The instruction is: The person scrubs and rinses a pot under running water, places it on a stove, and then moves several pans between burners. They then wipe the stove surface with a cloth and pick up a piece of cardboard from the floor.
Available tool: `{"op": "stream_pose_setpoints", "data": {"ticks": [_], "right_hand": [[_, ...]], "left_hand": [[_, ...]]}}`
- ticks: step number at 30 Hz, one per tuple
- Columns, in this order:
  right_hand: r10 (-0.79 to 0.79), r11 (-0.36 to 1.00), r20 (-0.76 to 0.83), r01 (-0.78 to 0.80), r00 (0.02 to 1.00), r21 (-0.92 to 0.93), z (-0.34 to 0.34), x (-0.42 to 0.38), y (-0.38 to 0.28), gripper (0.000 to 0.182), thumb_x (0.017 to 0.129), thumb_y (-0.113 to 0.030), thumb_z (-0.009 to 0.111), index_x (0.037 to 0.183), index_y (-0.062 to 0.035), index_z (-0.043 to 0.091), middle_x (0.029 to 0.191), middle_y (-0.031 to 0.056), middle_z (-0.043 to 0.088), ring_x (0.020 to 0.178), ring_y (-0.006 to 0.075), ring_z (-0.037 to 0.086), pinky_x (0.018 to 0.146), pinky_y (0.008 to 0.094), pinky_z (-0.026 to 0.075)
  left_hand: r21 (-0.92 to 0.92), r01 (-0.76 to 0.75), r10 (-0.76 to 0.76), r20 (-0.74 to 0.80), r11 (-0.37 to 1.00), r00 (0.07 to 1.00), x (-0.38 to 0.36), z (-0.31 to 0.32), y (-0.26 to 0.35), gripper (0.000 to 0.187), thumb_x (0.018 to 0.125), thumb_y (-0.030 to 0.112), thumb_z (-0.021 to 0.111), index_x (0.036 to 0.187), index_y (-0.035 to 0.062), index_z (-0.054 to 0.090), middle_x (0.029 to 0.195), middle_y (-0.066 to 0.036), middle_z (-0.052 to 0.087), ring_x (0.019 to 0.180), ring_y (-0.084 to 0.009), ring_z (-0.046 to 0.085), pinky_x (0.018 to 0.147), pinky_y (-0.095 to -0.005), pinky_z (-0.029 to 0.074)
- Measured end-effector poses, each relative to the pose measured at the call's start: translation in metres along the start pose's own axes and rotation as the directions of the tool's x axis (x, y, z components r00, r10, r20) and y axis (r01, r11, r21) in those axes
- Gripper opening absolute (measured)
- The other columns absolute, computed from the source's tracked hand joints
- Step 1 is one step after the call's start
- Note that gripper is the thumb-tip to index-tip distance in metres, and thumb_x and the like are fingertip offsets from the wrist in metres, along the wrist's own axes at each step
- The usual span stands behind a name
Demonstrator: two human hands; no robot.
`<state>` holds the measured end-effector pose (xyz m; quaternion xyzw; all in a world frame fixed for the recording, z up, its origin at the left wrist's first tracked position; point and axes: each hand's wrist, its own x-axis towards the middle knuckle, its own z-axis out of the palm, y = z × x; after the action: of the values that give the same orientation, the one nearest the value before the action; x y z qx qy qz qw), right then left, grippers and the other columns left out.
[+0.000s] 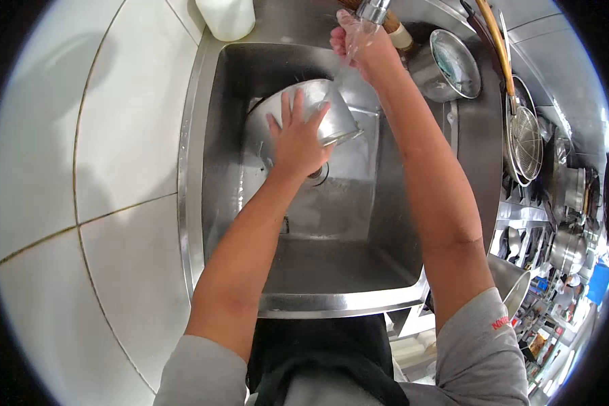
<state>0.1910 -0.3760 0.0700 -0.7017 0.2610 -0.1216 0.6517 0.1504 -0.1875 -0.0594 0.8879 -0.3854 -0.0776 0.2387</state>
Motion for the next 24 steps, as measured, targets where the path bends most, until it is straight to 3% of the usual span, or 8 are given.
{"op": "stream_pose_setpoints", "data": {"ticks": [3, 8, 9, 10, 19, 21, 22, 24], "right_hand": [[0.211, 0.608, 0.301, -0.366, 0.930, 0.705, 0.012, -0.022, 0.001, 0.016, 0.100, -0.018, 0.060, 0.105, -0.0029, 0.063, 0.093, 0.0098, 0.067, 0.074, 0.0188, 0.064, 0.063, 0.0333, 0.051], [-0.209, 0.320, 0.680, -0.608, 0.702, 0.726, -0.006, -0.017, 0.045, 0.012, 0.093, -0.003, 0.057, 0.102, -0.0022, 0.064, 0.098, 0.0095, 0.064, 0.076, 0.0172, 0.060, 0.065, 0.0301, 0.049], [-0.227, 0.896, 0.572, -0.060, 0.788, 0.440, -0.004, -0.025, 0.042, 0.010, 0.091, -0.006, 0.058, 0.092, -0.0029, 0.067, 0.094, 0.0031, 0.063, 0.075, 0.0138, 0.060, 0.066, 0.0299, 0.049], [-0.118, 0.988, 0.454, 0.060, 0.883, 0.140, 0.008, -0.047, 0.018, 0.011, 0.091, -0.008, 0.059, 0.089, -0.0031, 0.068, 0.092, 0.0019, 0.064, 0.076, 0.0126, 0.061, 0.067, 0.0287, 0.049], [-0.712, 0.608, 0.053, 0.652, 0.700, -0.453, 0.058, -0.177, 0.057, 0.018, 0.088, -0.020, 0.070, 0.096, -0.0041, 0.074, 0.101, 0.0167, 0.072, 0.098, 0.0361, 0.067, 0.091, 0.0393, 0.051], [-0.193, 0.858, -0.236, 0.047, 0.952, -0.511, 0.016, -0.150, 0.107, 0.033, 0.091, -0.035, 0.070, 0.100, -0.0028, 0.073, 0.108, 0.0179, 0.072, 0.103, 0.0375, 0.066, 0.096, 0.0437, 0.050], [0.327, 0.838, -0.319, -0.429, 0.890, -0.338, -0.002, -0.144, 0.130, 0.042, 0.094, -0.043, 0.069, 0.104, -0.0025, 0.073, 0.112, 0.0181, 0.072, 0.106, 0.0365, 0.066, 0.098, 0.0465, 0.050], [0.678, 0.723, -0.072, -0.647, 0.731, 0.241, -0.012, -0.143, 0.161, 0.060, 0.095, -0.056, 0.065, 0.112, 0.0012, 0.069, 0.116, 0.0175, 0.072, 0.111, 0.0349, 0.066, 0.097, 0.0515, 0.051]], "left_hand": [[0.064, -0.055, 0.051, 0.066, 0.996, 0.996, 0.015, 0.000, 0.000, 0.088, 0.071, 0.043, 0.085, 0.151, 0.0312, 0.050, 0.169, -0.018, 0.020, 0.158, -0.0417, 0.008, 0.117, -0.0746, 0.014], [0.133, -0.131, 0.086, 0.298, 0.982, 0.951, 0.060, -0.010, 0.012, 0.097, 0.064, 0.043, 0.087, 0.150, 0.0201, 0.050, 0.170, -0.014, 0.021, 0.155, -0.0393, 0.021, 0.118, -0.0725, 0.016], [0.115, -0.101, 0.049, 0.388, 0.988, 0.921, 0.066, -0.013, 0.015, 0.095, 0.065, 0.039, 0.087, 0.149, 0.0165, 0.051, 0.170, -0.012, 0.021, 0.154, -0.0373, 0.025, 0.120, -0.0704, 0.015], [0.115, -0.109, 0.060, 0.366, 0.987, 0.929, 0.065, -0.011, 0.016, 0.091, 0.066, 0.039, 0.086, 0.148, 0.0198, 0.052, 0.170, -0.012, 0.023, 0.155, -0.0368, 0.023, 0.121, -0.0695, 0.014], [0.118, -0.325, 0.320, 0.063, 0.938, 0.945, 0.067, 0.040, -0.029, 0.070, 0.074, 0.041, 0.080, 0.141, 0.0414, 0.061, 0.169, -0.011, 0.029, 0.159, -0.0327, 0.011, 0.124, -0.0653, 0.005], [0.138, -0.186, 0.156, 0.202, 0.973, 0.967, 0.067, 0.008, -0.008, 0.073, 0.073, 0.040, 0.080, 0.143, 0.0424, 0.059, 0.170, -0.011, 0.026, 0.159, -0.0324, 0.009, 0.124, -0.0657, 0.004], [0.156, -0.110, 0.063, 0.281, 0.982, 0.958, 0.062, -0.006, 0.001, 0.074, 0.073, 0.039, 0.080, 0.144, 0.0430, 0.058, 0.170, -0.011, 0.025, 0.160, -0.0323, 0.008, 0.124, -0.0659, 0.004], [0.198, -0.091, 0.060, 0.155, 0.976, 0.986, 0.050, 0.004, -0.009, 0.092, 0.067, 0.043, 0.087, 0.150, 0.0473, 0.049, 0.170, -0.011, 0.024, 0.159, -0.0347, 0.009, 0.122, -0.0659, 0.014]]}}
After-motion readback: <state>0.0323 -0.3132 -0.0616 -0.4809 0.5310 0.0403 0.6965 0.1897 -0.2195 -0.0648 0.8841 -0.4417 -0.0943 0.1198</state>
